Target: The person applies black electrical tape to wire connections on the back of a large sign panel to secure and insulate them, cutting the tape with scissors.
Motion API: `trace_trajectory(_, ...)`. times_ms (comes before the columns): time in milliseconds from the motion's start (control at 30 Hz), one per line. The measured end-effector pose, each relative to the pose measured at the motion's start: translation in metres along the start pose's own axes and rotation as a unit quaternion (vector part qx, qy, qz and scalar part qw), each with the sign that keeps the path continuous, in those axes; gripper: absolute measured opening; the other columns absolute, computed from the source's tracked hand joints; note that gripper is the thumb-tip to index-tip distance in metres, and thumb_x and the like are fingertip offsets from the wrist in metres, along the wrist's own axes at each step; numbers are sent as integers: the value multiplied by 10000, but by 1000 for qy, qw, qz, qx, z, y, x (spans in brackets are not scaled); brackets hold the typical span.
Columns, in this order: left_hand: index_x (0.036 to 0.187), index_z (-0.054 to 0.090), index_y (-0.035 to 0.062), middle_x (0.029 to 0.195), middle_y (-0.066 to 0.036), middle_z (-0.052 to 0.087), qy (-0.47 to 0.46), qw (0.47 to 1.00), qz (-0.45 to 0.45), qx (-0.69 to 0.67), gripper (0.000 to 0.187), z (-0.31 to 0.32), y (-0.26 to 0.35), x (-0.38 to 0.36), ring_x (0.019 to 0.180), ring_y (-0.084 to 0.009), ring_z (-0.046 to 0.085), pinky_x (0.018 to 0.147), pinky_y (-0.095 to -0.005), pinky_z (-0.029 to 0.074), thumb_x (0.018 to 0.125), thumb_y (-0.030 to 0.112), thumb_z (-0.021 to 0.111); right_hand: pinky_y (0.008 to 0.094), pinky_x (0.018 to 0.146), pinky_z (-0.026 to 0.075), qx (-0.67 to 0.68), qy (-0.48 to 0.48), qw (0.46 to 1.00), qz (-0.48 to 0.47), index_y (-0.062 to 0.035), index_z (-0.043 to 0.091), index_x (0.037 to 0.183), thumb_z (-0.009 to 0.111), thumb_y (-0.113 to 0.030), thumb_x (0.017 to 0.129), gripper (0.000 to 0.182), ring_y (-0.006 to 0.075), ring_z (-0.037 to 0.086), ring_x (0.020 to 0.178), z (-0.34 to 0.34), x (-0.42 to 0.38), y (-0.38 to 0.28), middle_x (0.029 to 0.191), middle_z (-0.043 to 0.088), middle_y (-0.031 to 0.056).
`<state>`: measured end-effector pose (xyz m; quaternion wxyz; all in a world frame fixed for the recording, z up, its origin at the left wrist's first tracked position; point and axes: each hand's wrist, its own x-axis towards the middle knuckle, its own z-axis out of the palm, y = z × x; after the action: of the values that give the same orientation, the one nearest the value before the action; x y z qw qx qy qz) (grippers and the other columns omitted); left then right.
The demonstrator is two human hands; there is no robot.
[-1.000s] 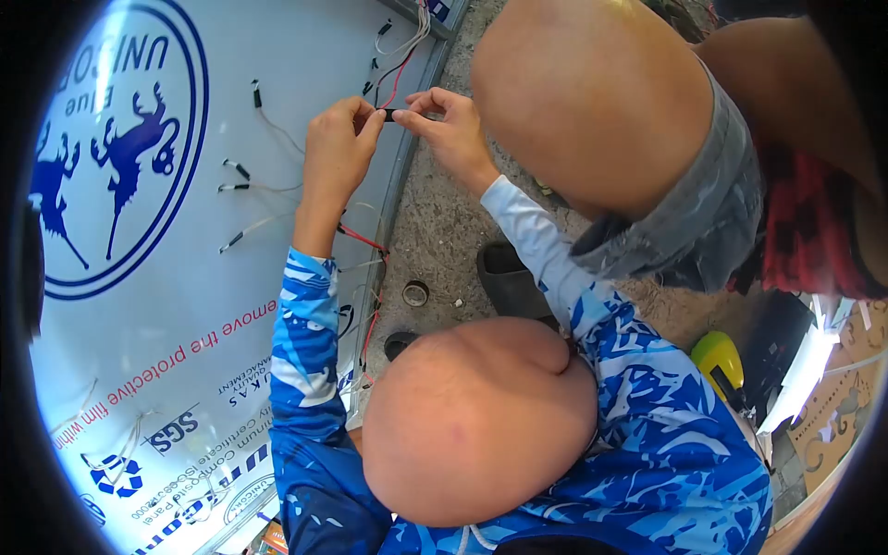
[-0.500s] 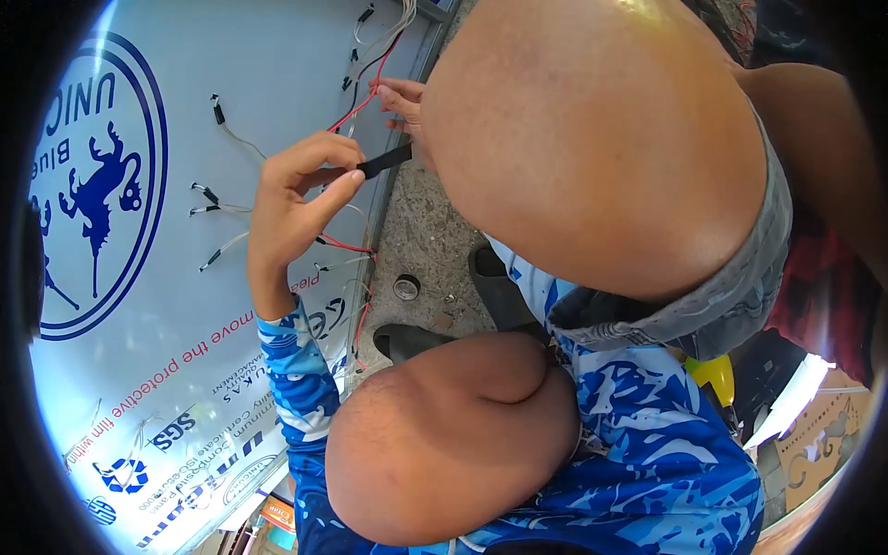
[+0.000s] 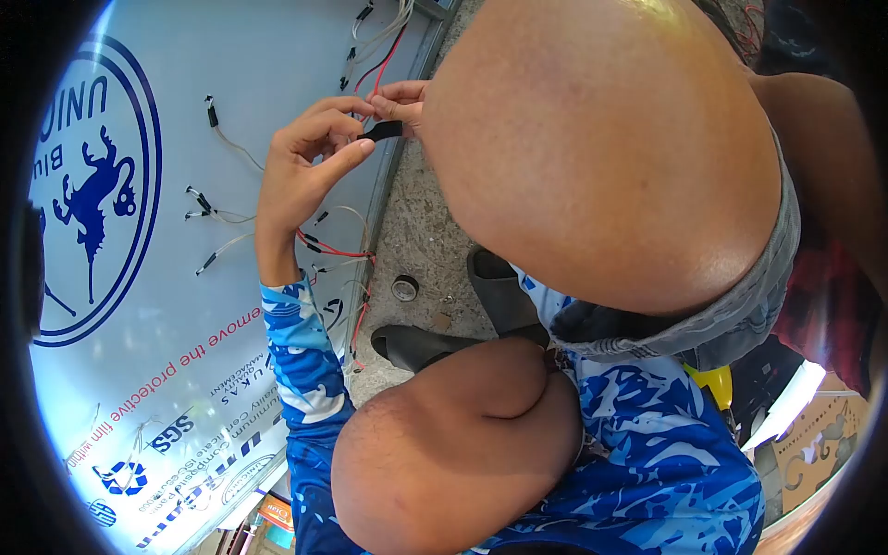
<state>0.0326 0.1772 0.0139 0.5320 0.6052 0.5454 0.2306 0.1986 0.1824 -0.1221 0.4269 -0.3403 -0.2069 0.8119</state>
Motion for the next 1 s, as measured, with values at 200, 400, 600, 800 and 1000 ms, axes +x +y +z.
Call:
trace_trajectory(200,892,693,-5,1132,-53,635,-6,999,23,45,104,-5,-4,11,798,-45,534,581,-179,385,831,59,748,362,829,571,4,-63,996,66,-6,713,1075,637,-239,976,264,170,693,961,-1,-8,-31,1026,724,88)
trace_trajectory(400,883,686,-22,959,-40,667,-3,997,59,41,135,-5,-10,27,765,-113,586,611,-234,459,808,79,735,336,839,558,-71,-51,996,22,-13,737,1065,662,-299,960,313,157,687,963,0,-15,-39,1002,735,78)
trace_trajectory(600,940,673,-17,976,-38,647,-39,998,-3,50,107,-8,-9,34,810,-88,590,605,-242,528,876,63,703,263,834,493,-219,-42,972,-69,0,756,1047,726,-230,916,267,99,641,913,3,-20,-40,978,731,49)
trace_trajectory(800,960,673,-24,878,-19,646,-61,995,-14,75,138,-13,-11,38,790,-95,608,615,-253,537,899,98,697,255,827,493,-254,-13,962,-96,11,754,1042,734,-161,908,219,92,641,901,8,-26,-38,959,727,37)
trace_trajectory(1000,940,674,-7,841,-18,646,-78,994,-10,70,150,-16,-15,42,786,-91,610,612,-249,526,907,137,701,251,817,507,-234,11,965,-114,26,744,1054,734,-121,904,210,95,643,899,9,-28,-32,960,726,43)
